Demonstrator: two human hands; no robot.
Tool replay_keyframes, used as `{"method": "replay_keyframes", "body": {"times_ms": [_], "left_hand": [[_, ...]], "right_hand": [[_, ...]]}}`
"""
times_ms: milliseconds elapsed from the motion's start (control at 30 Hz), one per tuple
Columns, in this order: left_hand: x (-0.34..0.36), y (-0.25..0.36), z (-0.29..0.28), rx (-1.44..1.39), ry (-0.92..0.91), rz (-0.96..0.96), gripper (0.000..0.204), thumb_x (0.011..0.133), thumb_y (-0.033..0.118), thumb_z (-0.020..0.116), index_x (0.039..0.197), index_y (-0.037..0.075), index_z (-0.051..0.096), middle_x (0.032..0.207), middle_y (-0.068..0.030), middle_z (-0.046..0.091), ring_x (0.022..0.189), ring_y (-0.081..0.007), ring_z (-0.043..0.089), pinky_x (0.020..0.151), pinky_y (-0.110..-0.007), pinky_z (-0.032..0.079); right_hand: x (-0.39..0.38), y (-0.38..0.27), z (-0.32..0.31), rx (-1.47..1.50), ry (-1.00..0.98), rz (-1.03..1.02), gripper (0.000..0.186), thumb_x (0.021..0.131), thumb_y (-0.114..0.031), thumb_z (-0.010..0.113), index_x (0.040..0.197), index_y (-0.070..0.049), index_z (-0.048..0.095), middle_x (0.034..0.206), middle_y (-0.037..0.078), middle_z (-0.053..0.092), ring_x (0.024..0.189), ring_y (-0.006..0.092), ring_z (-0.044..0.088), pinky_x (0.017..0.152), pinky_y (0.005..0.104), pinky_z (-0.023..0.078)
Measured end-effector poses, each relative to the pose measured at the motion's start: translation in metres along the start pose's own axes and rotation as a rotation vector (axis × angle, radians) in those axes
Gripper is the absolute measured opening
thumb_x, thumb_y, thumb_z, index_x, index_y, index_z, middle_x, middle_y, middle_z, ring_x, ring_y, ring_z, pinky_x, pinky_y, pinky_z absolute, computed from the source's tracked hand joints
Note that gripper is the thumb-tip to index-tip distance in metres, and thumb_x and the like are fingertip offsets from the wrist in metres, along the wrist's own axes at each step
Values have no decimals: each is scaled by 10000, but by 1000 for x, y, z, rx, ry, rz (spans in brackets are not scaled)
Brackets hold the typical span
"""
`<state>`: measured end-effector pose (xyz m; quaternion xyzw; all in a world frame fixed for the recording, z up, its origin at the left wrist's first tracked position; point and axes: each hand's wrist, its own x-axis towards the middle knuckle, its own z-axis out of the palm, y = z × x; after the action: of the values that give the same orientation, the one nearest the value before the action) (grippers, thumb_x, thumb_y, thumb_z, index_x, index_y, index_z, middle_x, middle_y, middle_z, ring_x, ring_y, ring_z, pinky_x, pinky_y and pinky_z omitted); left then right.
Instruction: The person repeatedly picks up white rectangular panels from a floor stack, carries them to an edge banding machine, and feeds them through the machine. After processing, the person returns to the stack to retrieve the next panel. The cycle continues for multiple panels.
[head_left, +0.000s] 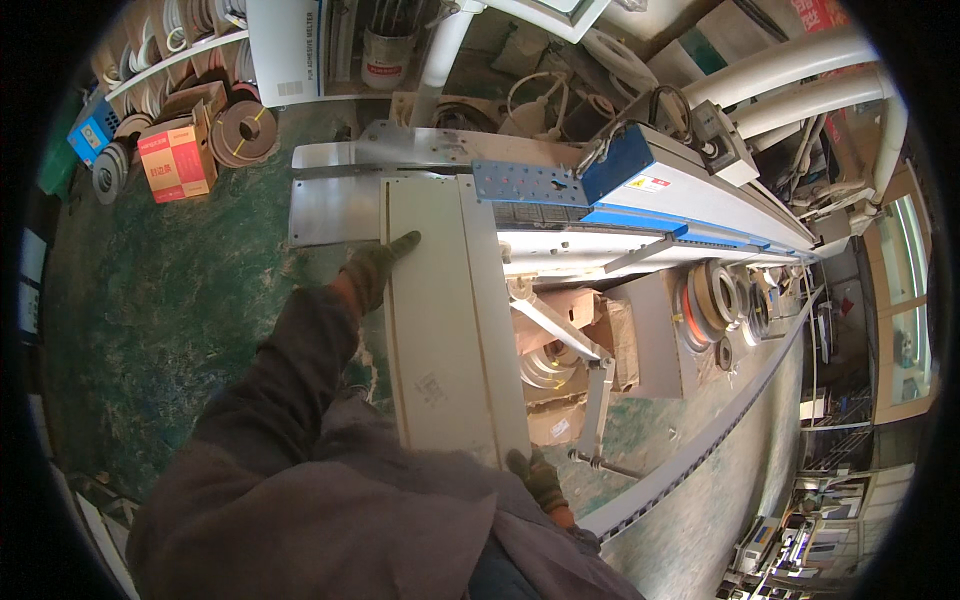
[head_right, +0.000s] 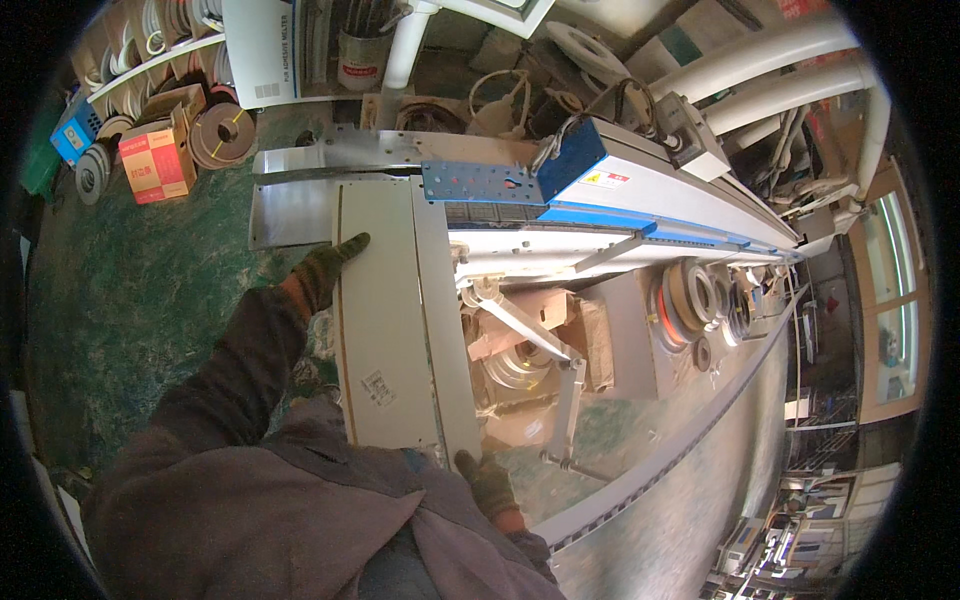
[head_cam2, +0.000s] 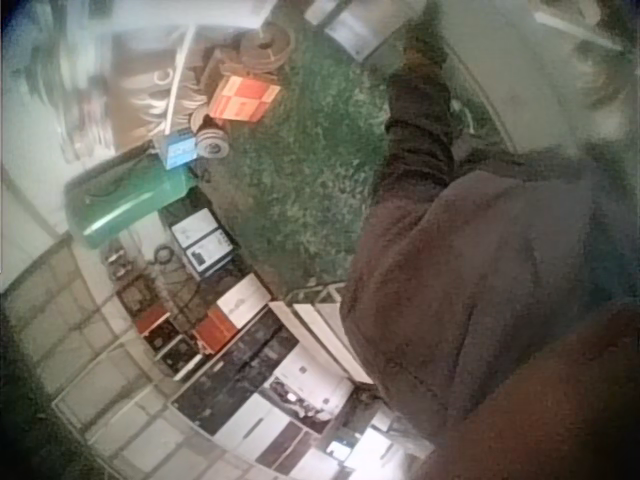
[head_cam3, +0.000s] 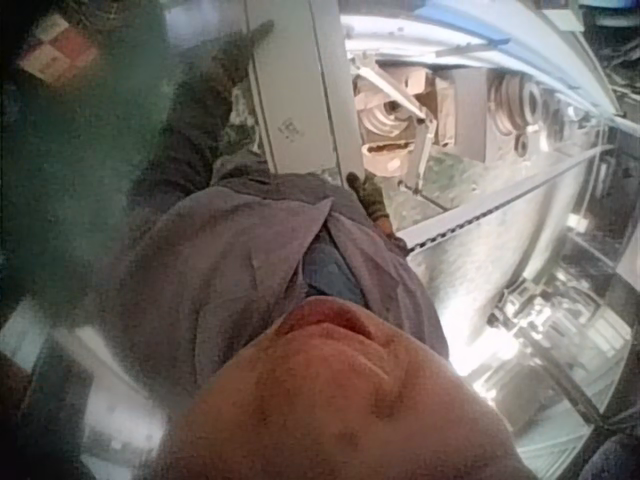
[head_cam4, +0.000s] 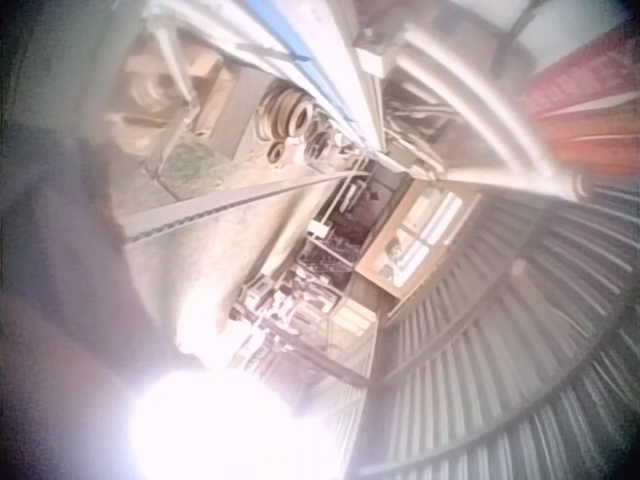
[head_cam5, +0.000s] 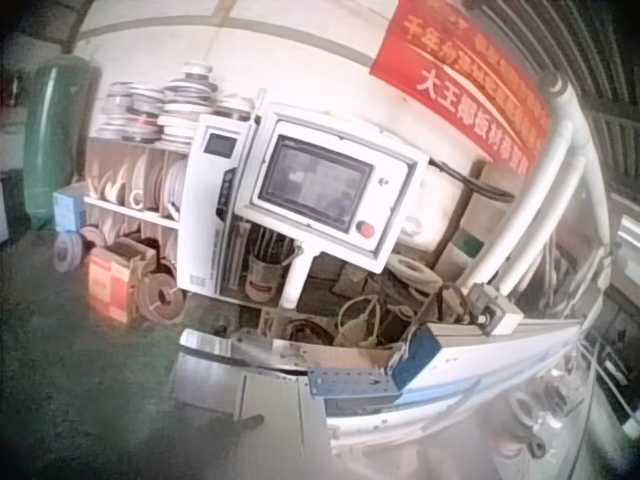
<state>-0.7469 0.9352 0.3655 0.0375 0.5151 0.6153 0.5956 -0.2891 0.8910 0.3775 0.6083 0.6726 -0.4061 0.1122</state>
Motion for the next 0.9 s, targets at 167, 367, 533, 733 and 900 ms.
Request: {"method": "replay_keyframes", "body": {"times_ms": [167,367,533,733,900], "left_hand": [[49,-18,-28,107,-72,88,491,996,344,686,1300,-33,602,1197,-157,698,1021,-247,707,829,-371,614],[-6,-26,-1,-134,-130,59,490,952,324,745,1264,-31,617,1129,-167,706,951,-279,727,797,-430,637],[-14,-49,2,-134,25,129,429,938,263,763,1215,-38,636,1084,-168,712,891,-286,732,779,-427,641],[-25,-37,9,-99,71,172,444,924,235,778,1232,-42,619,1052,-150,715,856,-268,718,746,-392,628],[-32,-30,17,-36,114,100,518,925,265,768,1293,-47,578,1068,-171,702,887,-278,710,763,-386,619]], "right_hand": [[13,9,4,65,-35,-42,819,914,-671,602,1317,39,538,1147,376,653,1137,515,623,916,530,487],[32,24,11,-17,-88,7,759,927,-622,624,1363,-11,509,1180,339,647,1134,488,628,935,517,491],[25,1,2,-12,-25,-67,717,953,-591,607,1335,10,525,1125,341,664,1101,503,633,913,515,493],[46,-45,-3,0,133,-457,465,1044,-425,533,1266,-17,556,999,296,653,970,513,631,840,539,493],[65,-76,-15,-137,101,-470,384,1072,-376,490,1169,-11,562,1017,296,622,904,501,631,756,559,489]]}}
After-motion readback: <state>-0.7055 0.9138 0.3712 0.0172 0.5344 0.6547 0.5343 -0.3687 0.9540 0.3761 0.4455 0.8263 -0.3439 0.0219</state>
